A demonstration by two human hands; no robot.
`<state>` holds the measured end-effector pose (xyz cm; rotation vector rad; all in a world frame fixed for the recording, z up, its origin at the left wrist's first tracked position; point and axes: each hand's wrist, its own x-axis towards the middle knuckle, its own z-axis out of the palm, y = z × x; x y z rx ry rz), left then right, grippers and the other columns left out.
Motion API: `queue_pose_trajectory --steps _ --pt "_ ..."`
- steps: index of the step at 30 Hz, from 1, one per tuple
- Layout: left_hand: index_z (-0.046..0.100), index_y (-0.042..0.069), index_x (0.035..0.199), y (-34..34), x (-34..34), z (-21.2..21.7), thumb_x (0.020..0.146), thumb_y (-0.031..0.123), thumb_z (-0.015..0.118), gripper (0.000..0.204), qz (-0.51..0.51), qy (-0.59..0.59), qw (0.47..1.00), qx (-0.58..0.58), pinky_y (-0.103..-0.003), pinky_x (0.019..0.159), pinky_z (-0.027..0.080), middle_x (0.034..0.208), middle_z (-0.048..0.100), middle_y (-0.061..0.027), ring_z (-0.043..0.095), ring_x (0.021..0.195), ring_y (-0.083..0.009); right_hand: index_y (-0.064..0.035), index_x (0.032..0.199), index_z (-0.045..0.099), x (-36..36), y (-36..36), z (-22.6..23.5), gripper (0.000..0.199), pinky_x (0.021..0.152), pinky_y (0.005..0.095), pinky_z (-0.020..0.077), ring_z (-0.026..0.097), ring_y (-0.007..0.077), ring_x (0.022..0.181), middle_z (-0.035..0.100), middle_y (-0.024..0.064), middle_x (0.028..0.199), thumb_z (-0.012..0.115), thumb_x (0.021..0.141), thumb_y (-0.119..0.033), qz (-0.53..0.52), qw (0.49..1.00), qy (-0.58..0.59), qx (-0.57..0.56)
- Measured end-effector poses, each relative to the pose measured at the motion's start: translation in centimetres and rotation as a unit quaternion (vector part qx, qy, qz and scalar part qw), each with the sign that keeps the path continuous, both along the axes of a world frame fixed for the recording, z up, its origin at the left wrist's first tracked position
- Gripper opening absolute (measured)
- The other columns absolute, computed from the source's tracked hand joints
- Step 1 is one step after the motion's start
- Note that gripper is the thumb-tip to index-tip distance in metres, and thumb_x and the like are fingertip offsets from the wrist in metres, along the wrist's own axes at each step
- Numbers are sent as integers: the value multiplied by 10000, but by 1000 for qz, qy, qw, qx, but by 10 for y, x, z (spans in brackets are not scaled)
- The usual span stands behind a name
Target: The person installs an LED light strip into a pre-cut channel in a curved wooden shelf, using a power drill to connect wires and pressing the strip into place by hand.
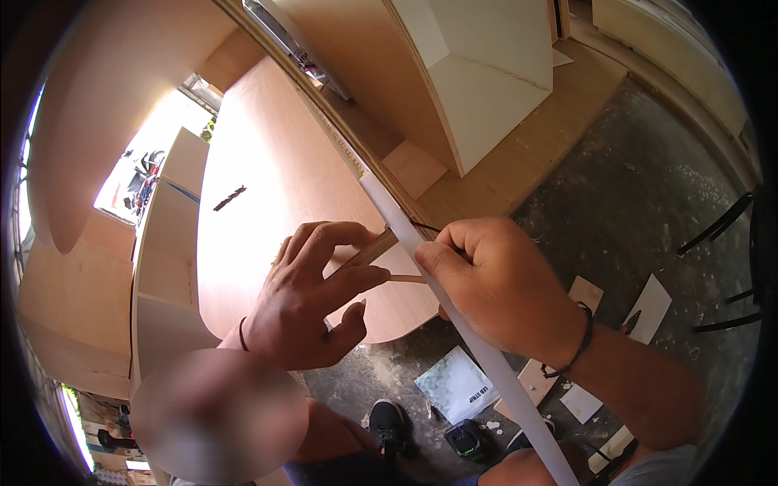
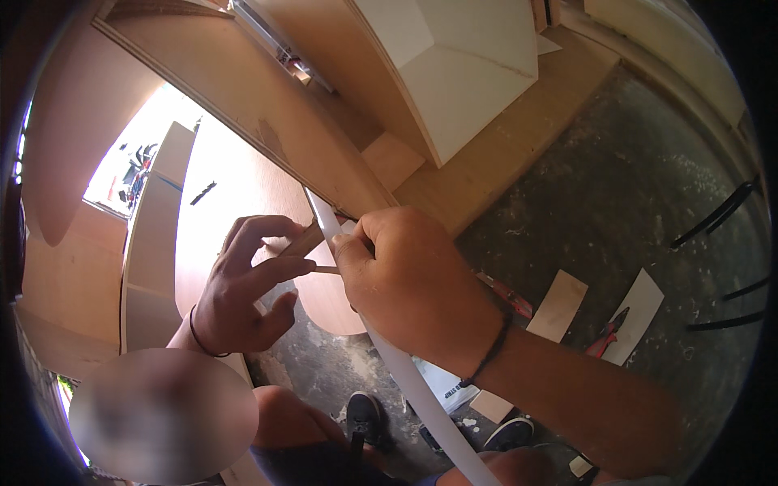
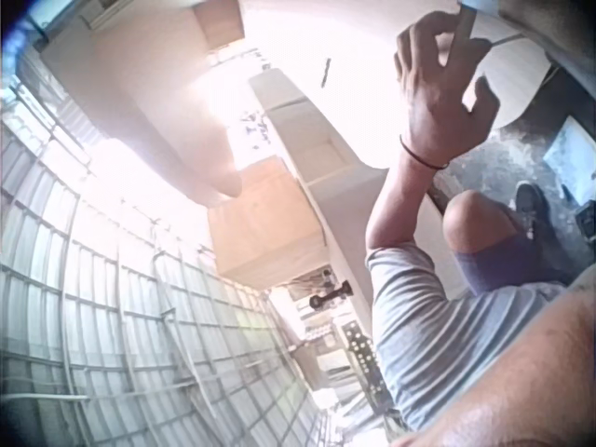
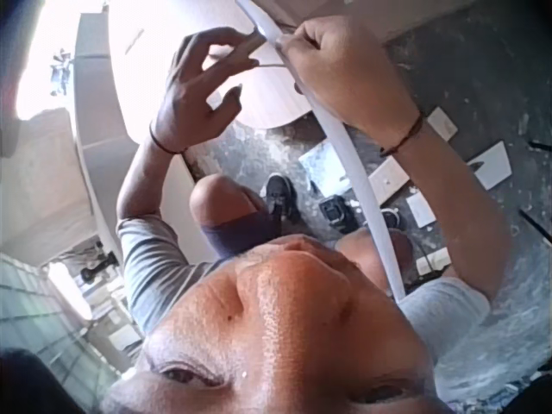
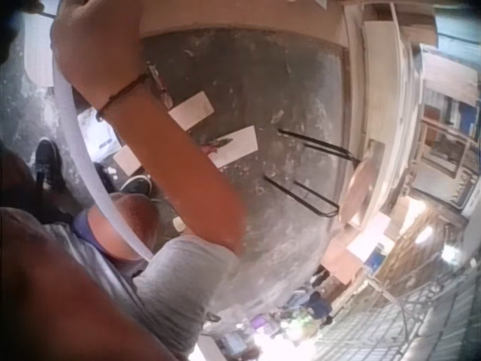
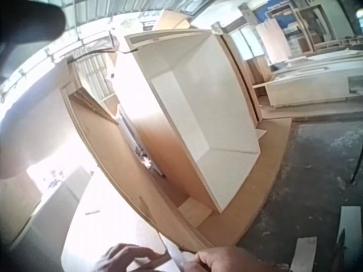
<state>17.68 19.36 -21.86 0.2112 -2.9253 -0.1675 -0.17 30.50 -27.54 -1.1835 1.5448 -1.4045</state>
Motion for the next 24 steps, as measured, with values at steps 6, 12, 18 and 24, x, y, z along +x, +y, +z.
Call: queue_pose_trajectory --steps 6,12,18,24 --pt "687 51 983 -16 -8 -1 634 -15 620 362 -18 7 998 55 -393 842 480 1093 549 -151 560 982 -293 13 715 616 -3 -22 0 309 488 279 431 543 100 486 572 57 530 569 923 -211 -13 1000 13 23" --pt "693 17 902 -41 -13 -4 699 43 607 222 -79 30 989 124 -368 805 472 1059 558 -149 555 933 -283 12 899 619 -10 6 16 194 556 250 460 579 94 581 626 48 676 571 926 -174 49 987 -130 77" --pt "685 69 831 -44 -22 -2 693 79 646 143 -123 27 976 176 -406 900 401 1089 560 -145 525 1017 -308 21 927 598 1 60 17 167 546 276 470 616 118 573 640 68 658 593 892 -142 13 983 -130 126" --pt "667 116 963 -54 -12 -4 706 126 686 258 -153 -6 979 135 -579 1051 251 1316 439 -175 354 1324 -428 30 834 606 19 51 27 162 563 338 456 611 222 566 612 135 629 596 885 -123 -78 984 13 161"
